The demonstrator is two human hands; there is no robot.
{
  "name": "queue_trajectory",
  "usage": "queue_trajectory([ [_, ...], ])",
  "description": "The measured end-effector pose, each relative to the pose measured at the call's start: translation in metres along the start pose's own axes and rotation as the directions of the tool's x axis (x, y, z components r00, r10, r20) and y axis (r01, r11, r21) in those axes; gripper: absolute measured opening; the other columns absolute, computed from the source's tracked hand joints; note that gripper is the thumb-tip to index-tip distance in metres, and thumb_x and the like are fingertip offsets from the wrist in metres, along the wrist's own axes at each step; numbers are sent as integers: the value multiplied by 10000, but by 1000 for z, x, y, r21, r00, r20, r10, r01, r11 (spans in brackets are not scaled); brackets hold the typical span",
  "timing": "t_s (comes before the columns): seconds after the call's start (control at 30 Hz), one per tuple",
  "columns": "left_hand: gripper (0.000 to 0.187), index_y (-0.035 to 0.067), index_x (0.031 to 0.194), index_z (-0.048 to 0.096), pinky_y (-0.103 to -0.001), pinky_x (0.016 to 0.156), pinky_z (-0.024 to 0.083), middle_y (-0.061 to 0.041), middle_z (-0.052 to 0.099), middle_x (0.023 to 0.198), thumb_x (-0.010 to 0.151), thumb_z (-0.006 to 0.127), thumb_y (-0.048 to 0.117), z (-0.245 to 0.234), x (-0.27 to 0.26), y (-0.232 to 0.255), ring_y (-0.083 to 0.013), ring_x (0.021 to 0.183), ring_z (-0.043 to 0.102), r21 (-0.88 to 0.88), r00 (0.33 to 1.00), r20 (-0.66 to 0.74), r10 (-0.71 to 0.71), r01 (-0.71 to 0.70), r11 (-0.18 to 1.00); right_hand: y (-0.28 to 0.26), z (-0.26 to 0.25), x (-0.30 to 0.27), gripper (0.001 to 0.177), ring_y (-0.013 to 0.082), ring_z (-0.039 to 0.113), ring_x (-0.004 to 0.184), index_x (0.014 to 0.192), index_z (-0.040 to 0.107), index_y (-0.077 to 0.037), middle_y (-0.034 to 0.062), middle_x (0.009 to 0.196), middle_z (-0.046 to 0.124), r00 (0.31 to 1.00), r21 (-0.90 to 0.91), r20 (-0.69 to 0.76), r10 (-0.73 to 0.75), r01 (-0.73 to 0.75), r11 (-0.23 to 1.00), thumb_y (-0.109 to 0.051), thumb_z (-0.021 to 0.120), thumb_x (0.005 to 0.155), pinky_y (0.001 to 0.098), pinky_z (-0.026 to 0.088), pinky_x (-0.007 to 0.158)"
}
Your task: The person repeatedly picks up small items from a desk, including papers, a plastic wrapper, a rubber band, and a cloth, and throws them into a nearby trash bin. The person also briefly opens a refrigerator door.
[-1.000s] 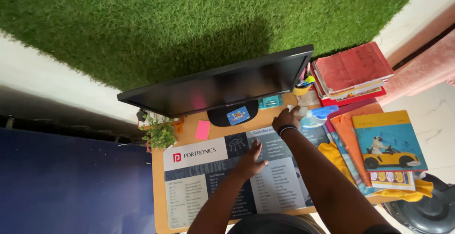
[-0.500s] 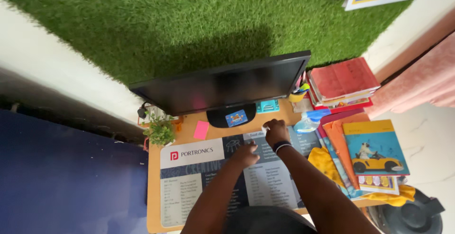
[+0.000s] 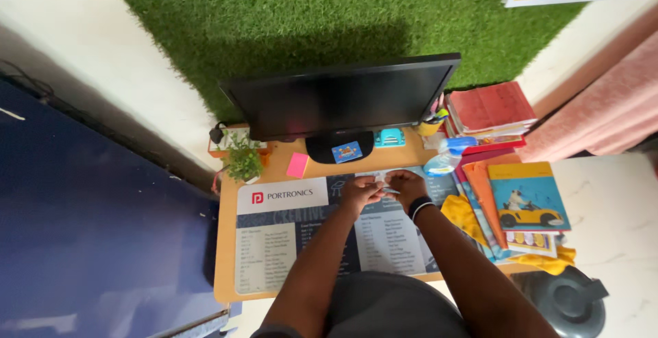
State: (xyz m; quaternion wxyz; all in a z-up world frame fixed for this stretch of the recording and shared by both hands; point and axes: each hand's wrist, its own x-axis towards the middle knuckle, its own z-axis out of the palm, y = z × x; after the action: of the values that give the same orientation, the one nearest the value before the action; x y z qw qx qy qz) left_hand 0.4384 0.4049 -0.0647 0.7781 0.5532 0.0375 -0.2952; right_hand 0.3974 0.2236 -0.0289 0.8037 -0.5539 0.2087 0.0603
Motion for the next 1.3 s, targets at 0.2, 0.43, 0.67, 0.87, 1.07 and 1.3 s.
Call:
queue_trajectory([
  [0.2, 315, -62, 1155, 671, -330, 710, 646, -146, 758, 996, 935, 725, 157, 0, -28, -17, -238, 827, 764, -15, 998, 65, -8, 9, 1000, 15, 1, -54, 265, 154, 742, 836, 1073, 716, 0, 66, 950, 756, 990, -198, -55, -132, 119, 973, 22, 741, 810, 295, 608, 657],
  [0.43, 254, -55, 1129, 659, -339, 667, 632, -157, 735, 947, 941, 689, 114, 17, -88, -34, -235, 775, 750, 27, 988, 124, -91, 88, 996, 54, -14, -128, 173, 220, 744, 753, 1054, 679, 34, 139, 905, 739, 970, 82, -234, 64, -46, 996, 15, 686, 883, 334, 580, 584],
  [0.67, 254, -72, 1127, 718, -304, 678, 631, -134, 737, 907, 948, 703, 108, 54, -145, -44, -184, 750, 724, 172, 966, 234, -107, 67, 983, 73, -51, -198, 209, 229, 744, 842, 1049, 727, 92, 151, 1003, 728, 970, -302, -55, -236, 209, 930, 56, 662, 854, 294, 639, 706],
  [0.87, 206, -45, 1064, 695, -309, 662, 637, -136, 702, 834, 868, 733, 4, 106, -184, -73, -194, 709, 715, 307, 984, 174, -48, -8, 952, 64, -91, -251, 231, 246, 722, 832, 1073, 734, 112, 173, 958, 729, 987, -91, -100, -129, 120, 989, -4, 674, 883, 331, 631, 754],
  [1.07, 138, -18, 1009, 709, -317, 647, 627, -116, 732, 860, 881, 700, 33, 192, -224, -132, -193, 723, 738, 246, 975, 206, -79, 26, 969, 63, -164, -336, 220, 218, 734, 884, 1075, 715, 77, 131, 1017, 742, 980, 36, -173, -102, 110, 993, -16, 710, 876, 339, 635, 780],
  [1.3, 115, -29, 968, 704, -344, 662, 640, -153, 732, 865, 882, 671, 39, 288, -271, -197, -220, 721, 739, 224, 953, 234, -193, 140, 965, 64, -242, -429, 223, 254, 719, 854, 1102, 703, 53, 179, 1006, 725, 914, 141, -405, 23, 38, 989, -9, 703, 887, 355, 603, 719],
])
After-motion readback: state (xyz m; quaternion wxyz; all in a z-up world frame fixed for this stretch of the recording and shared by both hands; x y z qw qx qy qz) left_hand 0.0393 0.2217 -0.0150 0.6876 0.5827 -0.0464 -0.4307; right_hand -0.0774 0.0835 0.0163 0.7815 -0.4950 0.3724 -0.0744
